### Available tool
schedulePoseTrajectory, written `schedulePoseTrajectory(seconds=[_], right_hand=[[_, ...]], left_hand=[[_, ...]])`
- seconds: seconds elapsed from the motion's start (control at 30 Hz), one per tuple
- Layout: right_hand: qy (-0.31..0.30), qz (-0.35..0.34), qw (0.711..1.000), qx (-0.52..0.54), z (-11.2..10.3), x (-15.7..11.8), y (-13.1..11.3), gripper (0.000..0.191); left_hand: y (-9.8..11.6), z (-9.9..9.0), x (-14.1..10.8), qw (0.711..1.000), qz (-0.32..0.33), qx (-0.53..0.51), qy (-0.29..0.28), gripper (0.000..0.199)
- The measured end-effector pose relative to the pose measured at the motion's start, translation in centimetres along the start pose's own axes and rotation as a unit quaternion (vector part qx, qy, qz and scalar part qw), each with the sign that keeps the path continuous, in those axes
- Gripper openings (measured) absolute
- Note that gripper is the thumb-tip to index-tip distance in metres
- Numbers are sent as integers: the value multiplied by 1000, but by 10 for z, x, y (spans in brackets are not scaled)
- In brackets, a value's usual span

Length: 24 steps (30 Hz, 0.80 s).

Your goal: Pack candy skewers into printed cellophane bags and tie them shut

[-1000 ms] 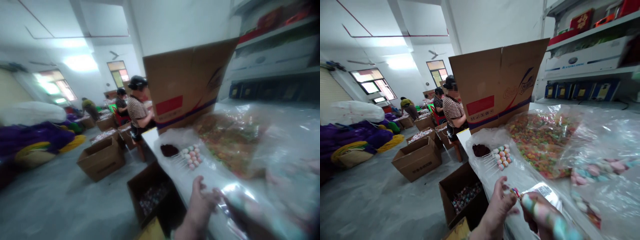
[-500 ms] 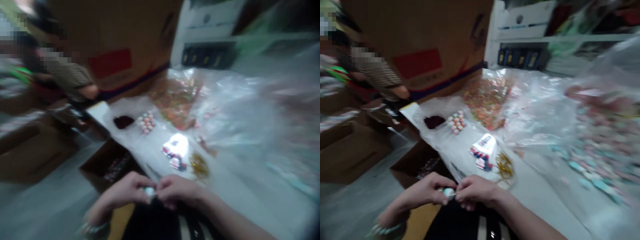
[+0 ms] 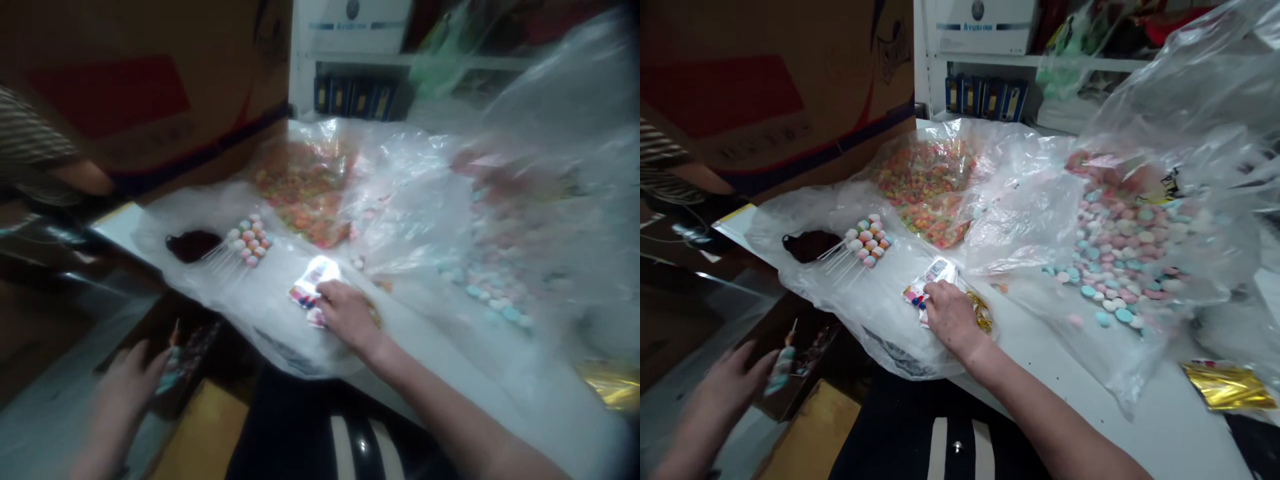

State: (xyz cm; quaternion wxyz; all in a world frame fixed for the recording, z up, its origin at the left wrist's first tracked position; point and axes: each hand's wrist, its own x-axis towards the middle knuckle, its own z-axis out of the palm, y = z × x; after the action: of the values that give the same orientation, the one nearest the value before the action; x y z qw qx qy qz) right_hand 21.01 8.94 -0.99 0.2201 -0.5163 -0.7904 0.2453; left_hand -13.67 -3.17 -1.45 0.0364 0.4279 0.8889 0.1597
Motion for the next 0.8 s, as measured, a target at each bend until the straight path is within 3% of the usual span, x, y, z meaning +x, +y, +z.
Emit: schedulePoseTrajectory(seconds=[0.1, 0.17, 0.23, 0.37, 0.47, 0.57, 0.67, 0.8], right_hand=[[49, -11, 999, 12, 2, 9, 9, 24], [65, 10, 998, 24, 5, 10, 14, 25], [63, 47, 996, 32, 6, 10, 19, 23], [41, 96, 994, 35, 6, 10, 35, 22], [29, 114, 993, 22, 0, 8, 48, 22], [40, 125, 991, 19, -6, 5, 56, 23], [37, 127, 991, 31, -11, 4, 57, 23], [12, 128, 991, 36, -11, 8, 53, 22]], left_hand=[[58, 30, -7, 982, 138, -100, 80, 42], [107, 52, -12, 955, 233, -183, 32, 34], [154, 71, -11, 941, 295, -163, -33, 32], [218, 99, 3, 951, 288, -9, -111, 33], [233, 111, 12, 959, 217, 1, -183, 35], [232, 114, 16, 952, 144, -37, -267, 30], [228, 113, 12, 961, 142, -61, -228, 29], [228, 112, 5, 969, 205, -32, -137, 34]])
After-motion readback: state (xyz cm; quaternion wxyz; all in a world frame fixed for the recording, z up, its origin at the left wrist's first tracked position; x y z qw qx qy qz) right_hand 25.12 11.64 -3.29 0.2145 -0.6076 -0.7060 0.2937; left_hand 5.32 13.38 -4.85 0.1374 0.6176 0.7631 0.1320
